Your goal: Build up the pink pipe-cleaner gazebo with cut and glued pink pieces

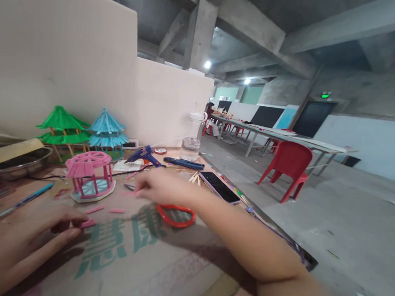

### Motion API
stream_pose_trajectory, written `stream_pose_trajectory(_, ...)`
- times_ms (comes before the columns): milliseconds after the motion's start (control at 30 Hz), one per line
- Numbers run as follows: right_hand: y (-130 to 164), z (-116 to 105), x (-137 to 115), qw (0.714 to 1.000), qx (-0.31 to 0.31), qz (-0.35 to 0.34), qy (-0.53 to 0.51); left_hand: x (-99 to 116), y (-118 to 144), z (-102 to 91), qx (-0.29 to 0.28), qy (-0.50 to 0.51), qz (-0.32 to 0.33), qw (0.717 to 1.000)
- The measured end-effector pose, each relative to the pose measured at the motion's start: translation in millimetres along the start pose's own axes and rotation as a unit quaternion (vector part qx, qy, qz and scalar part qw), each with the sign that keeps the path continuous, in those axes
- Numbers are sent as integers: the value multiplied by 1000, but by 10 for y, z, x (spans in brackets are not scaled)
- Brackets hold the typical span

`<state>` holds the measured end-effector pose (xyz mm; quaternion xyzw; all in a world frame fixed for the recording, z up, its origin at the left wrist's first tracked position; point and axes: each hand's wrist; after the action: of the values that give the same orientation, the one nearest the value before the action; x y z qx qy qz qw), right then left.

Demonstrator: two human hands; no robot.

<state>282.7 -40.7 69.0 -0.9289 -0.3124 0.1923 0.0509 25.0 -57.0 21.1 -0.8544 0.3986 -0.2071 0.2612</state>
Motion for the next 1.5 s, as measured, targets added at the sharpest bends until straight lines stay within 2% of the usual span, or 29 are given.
stream_pose_trajectory(33,-8,-112,109,998,15,37,42,-7,2,6,-2,-4,1,1000)
stream_pose_trajectory(67,-18,-195,230,988,47,96,110,-9,1,8,-4,-10,3,1000)
stream_pose_trajectory(133,-35,-274,487,960,62,180,208,3,-3,1,2,-22,13,1000)
stream_pose_trajectory(267,-41,-241,918,941,25,238,238,32,-5,-20,16,-27,22,999)
stream_pose_trajectory(367,-34,-215,1074,940,-25,251,229,10,14,-10,-4,-26,11,1000)
stream_pose_trajectory(500,-46,-190,1096,938,-80,258,217,-42,40,8,-39,-32,-3,999)
stream_pose_trajectory(633,-53,-127,994,929,-112,276,221,-25,41,-13,-57,-39,-4,998)
stream_pose_trajectory(833,-51,-54,846,919,-89,292,250,57,12,-34,-28,-50,15,998)
stream_pose_trajectory(967,-68,-81,912,924,-75,283,245,83,-4,-44,-8,-54,24,998)
stream_pose_trajectory(1133,-64,-167,1037,936,-48,257,235,90,-11,-53,-15,-44,17,999)
stream_pose_trajectory(1367,-30,-136,992,951,-89,214,205,75,-6,-40,-19,-34,11,999)
stream_pose_trajectory(1500,-32,-91,981,953,-82,205,208,74,14,-35,-16,-38,16,999)
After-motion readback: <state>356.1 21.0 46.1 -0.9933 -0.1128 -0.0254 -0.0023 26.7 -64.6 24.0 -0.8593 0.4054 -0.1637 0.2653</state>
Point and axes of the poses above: each hand's wrist, its own y-axis away from the middle knuckle, its own z-axis out of the palm, x = y × z
